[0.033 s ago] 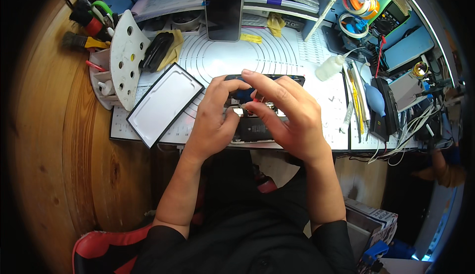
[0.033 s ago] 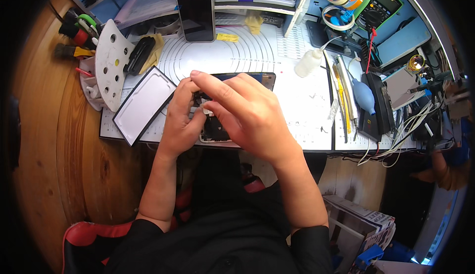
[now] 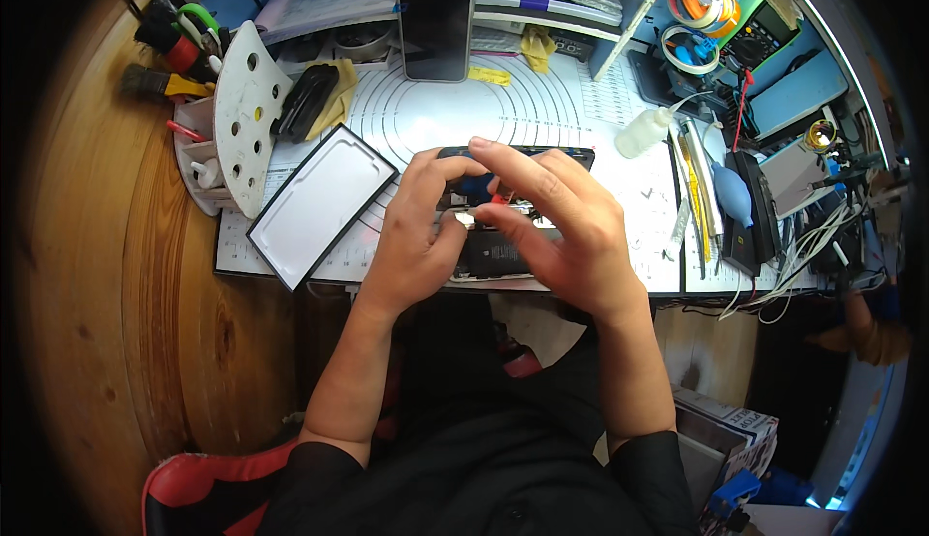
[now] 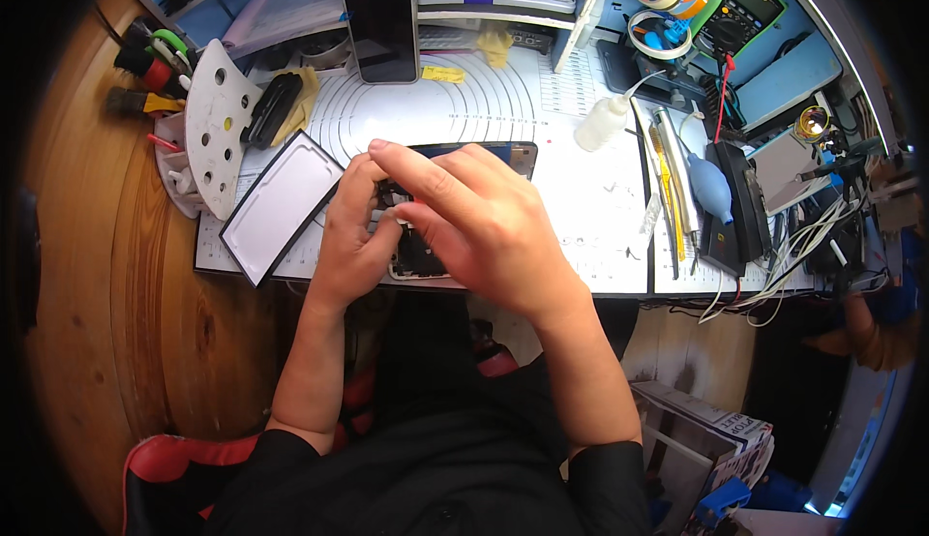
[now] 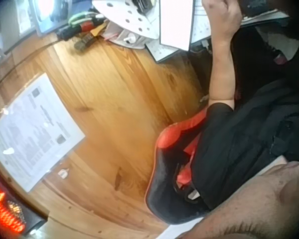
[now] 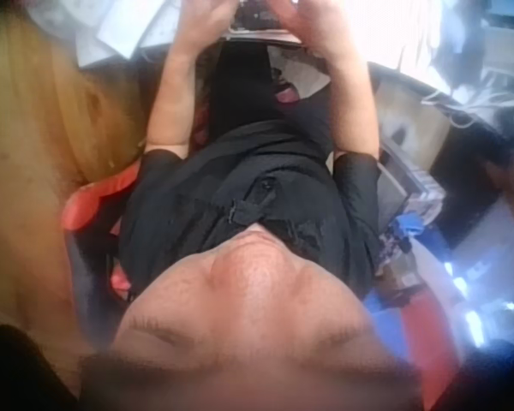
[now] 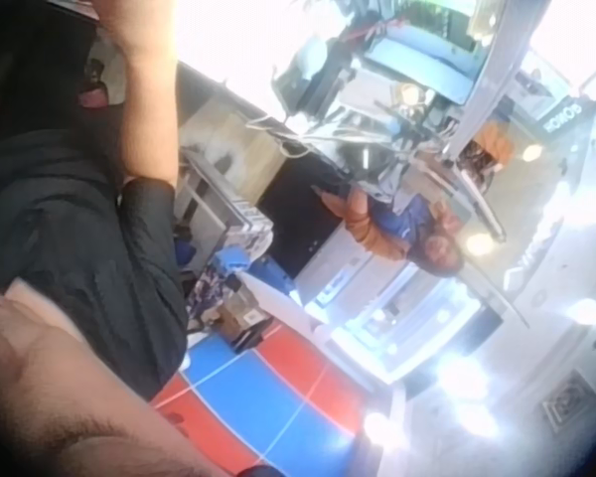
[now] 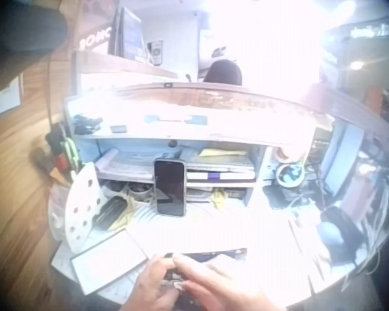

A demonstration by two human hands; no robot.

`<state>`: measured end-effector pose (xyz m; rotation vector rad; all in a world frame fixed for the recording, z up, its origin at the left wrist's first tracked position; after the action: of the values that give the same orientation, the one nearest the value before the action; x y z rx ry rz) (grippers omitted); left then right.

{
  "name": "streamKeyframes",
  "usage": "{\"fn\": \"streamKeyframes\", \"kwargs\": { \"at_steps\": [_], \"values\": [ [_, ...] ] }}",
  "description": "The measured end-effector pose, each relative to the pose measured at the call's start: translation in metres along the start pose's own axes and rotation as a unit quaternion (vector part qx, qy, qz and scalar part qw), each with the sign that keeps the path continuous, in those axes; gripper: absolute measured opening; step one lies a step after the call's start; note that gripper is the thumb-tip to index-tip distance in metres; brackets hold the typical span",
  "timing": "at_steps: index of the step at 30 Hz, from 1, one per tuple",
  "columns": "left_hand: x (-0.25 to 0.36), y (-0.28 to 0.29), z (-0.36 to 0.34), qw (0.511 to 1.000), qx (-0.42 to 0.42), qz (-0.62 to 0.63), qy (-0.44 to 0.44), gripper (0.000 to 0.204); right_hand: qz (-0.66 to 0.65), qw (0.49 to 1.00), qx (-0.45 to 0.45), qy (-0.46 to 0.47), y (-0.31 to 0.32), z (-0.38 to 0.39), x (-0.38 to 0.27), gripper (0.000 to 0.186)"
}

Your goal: The person cleans the interior of a disassembled smartphone with a blower and installs internal components using a screwdriver.

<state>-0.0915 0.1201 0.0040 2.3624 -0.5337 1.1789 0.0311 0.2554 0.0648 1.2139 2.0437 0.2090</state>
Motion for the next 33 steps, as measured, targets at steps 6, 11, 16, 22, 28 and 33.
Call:
{"fn": "streamKeyframes", "kwargs": {
  "at_steps": [6,11,16,22,28,33],
  "values": [
    [-0.004,-0.003,0.001,1.0,-0.005,0.004,0.012,0.05,-0.031,0.999,0.03,-0.006,0.001,0.016,0.003,0.069],
    [-0.005,0.0,0.003,0.999,-0.014,-0.002,0.042,0.049,-0.08,0.951,0.297,-0.045,0.035,0.059,0.018,0.07],
    [-0.005,-0.002,0.003,0.999,-0.009,0.009,0.041,0.047,0.01,0.888,0.425,-0.174,0.073,0.104,0.044,0.065],
    [-0.006,-0.003,0.003,0.999,-0.007,0.002,0.044,0.045,0.017,0.877,0.435,-0.203,0.073,0.115,0.046,0.064],
    [-0.006,-0.001,0.003,0.999,-0.004,-0.01,0.053,0.044,0.05,0.867,0.461,-0.181,0.071,0.115,0.05,0.061],
    [-0.007,0.001,0.003,0.997,-0.061,-0.003,0.048,0.044,0.044,0.851,0.484,-0.199,0.07,0.113,0.053,0.058]
  ]
}}
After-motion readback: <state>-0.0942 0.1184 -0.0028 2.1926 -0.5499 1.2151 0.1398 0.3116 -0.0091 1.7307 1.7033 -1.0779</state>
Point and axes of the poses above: each hand's wrist, its own z-axis away from the middle knuckle, its own y-axis out of the back of the hand, x = y × z, the point moved 1 cm from there along -z, towards the middle knuckle, and after that the axes turned 11 degrees about x, right-handed, at the moved point
